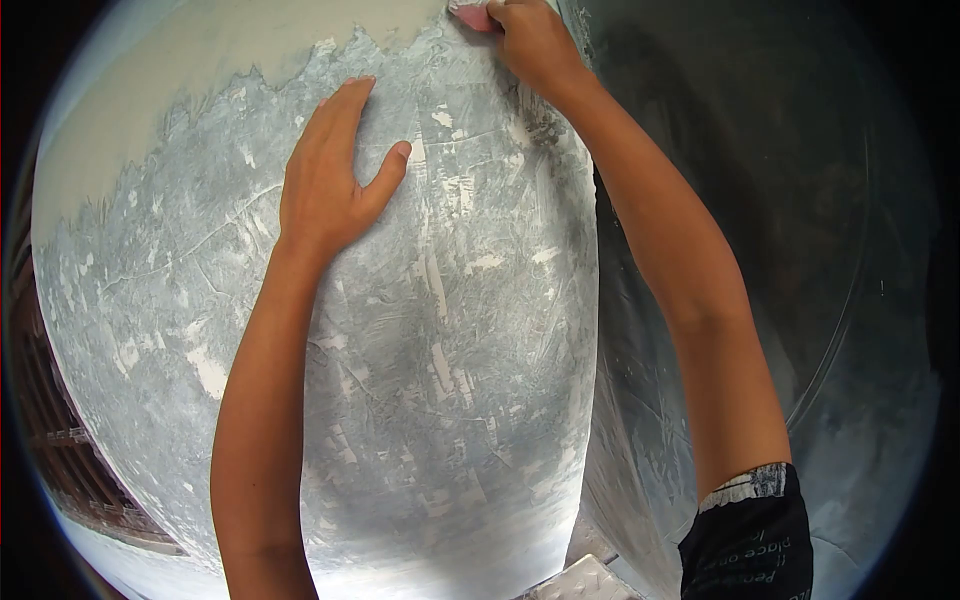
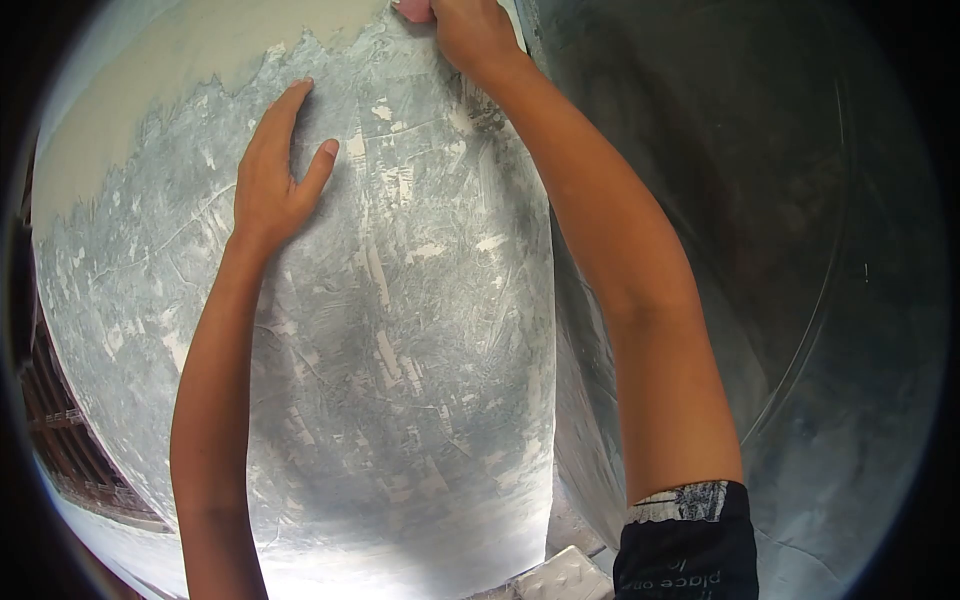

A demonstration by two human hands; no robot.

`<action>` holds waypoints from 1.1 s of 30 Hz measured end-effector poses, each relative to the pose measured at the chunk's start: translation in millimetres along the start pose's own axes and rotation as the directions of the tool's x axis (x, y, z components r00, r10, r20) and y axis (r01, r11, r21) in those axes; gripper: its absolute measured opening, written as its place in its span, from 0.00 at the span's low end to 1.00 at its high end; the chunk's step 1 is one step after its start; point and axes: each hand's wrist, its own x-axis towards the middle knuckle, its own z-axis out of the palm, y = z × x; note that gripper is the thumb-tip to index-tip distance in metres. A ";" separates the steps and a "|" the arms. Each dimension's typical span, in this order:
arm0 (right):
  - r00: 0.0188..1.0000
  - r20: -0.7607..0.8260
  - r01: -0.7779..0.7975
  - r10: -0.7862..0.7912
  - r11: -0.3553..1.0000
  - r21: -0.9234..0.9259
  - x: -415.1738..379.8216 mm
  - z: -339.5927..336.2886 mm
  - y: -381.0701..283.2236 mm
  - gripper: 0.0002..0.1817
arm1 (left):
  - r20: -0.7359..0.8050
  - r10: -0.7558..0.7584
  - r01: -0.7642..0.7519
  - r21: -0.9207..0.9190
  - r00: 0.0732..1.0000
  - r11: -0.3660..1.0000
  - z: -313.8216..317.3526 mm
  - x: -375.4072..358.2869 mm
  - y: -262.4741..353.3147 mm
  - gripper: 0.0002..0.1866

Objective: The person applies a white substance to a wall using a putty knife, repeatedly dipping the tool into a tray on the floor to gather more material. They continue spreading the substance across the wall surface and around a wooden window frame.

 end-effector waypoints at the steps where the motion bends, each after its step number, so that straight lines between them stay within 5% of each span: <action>1: 1.000 0.000 0.000 0.000 1.000 0.000 -5.8 -3.7 -10.4 0.16 | -0.008 0.004 -0.004 -0.001 1.000 1.000 0.2 0.4 -0.7 0.33; 4: 0.991 0.121 -0.050 0.056 0.997 -0.053 -38.6 -33.2 -65.7 0.12 | -0.017 0.015 -0.015 -0.008 1.000 1.000 1.1 -1.0 -1.3 0.32; 6: 0.992 0.104 -0.088 0.070 0.980 0.178 -40.2 -50.5 -83.0 0.08 | -0.028 0.026 -0.026 -0.006 0.999 1.000 0.7 0.8 -1.6 0.32; 9: 0.990 -0.073 -0.107 0.118 0.983 0.147 -2.2 -38.6 -56.2 0.07 | -0.013 0.016 -0.016 -0.010 1.000 1.000 0.3 0.1 -0.6 0.32; 11: 0.973 -0.050 -0.209 0.223 0.957 0.201 16.3 -17.9 -37.1 0.07 | -0.029 0.010 -0.011 -0.027 1.000 1.000 1.4 -0.4 -2.7 0.32; 13: 0.926 0.150 -0.364 0.348 0.926 0.099 25.8 -5.9 -29.0 0.13 | -0.034 -0.005 0.004 -0.032 0.999 0.999 1.6 -0.1 -2.9 0.32; 14: 0.969 0.045 -0.247 0.243 0.962 0.119 12.7 -8.6 -42.7 0.08 | -0.032 -0.021 0.020 -0.041 0.999 0.999 0.9 -1.0 -2.9 0.32; 17: 0.990 0.129 -0.070 0.060 0.995 0.071 -16.5 -27.2 -89.5 0.08 | -0.049 -0.011 0.007 -0.066 0.999 0.998 0.4 -1.2 -4.3 0.32; 20: 0.996 0.067 -0.078 0.066 0.979 0.191 -13.3 -45.8 -105.0 0.09 | -0.048 -0.002 -0.002 -0.091 0.999 0.996 -0.4 -0.7 -4.2 0.33; 24: 0.960 -0.041 -0.267 0.277 0.949 0.167 32.8 -14.4 -42.5 0.18 | -0.045 -0.029 0.026 -0.074 0.999 0.997 -0.2 -1.5 -3.7 0.33; 26: 0.866 0.130 -0.497 0.483 0.859 0.122 38.5 -10.4 -33.9 0.19 | -0.051 -0.045 0.040 -0.090 0.998 0.995 -0.2 -1.4 -4.1 0.33; 30: 0.960 0.193 -0.195 0.204 0.979 -0.065 -8.6 -25.4 -82.3 0.09 | -0.088 -0.027 0.016 -0.120 0.996 0.993 -0.7 -1.7 -4.3 0.33; 33: 0.984 0.109 -0.150 0.139 0.983 0.104 -17.9 -40.4 -96.7 0.07 | -0.062 -0.016 0.009 -0.106 0.998 0.994 -0.2 0.0 -5.2 0.33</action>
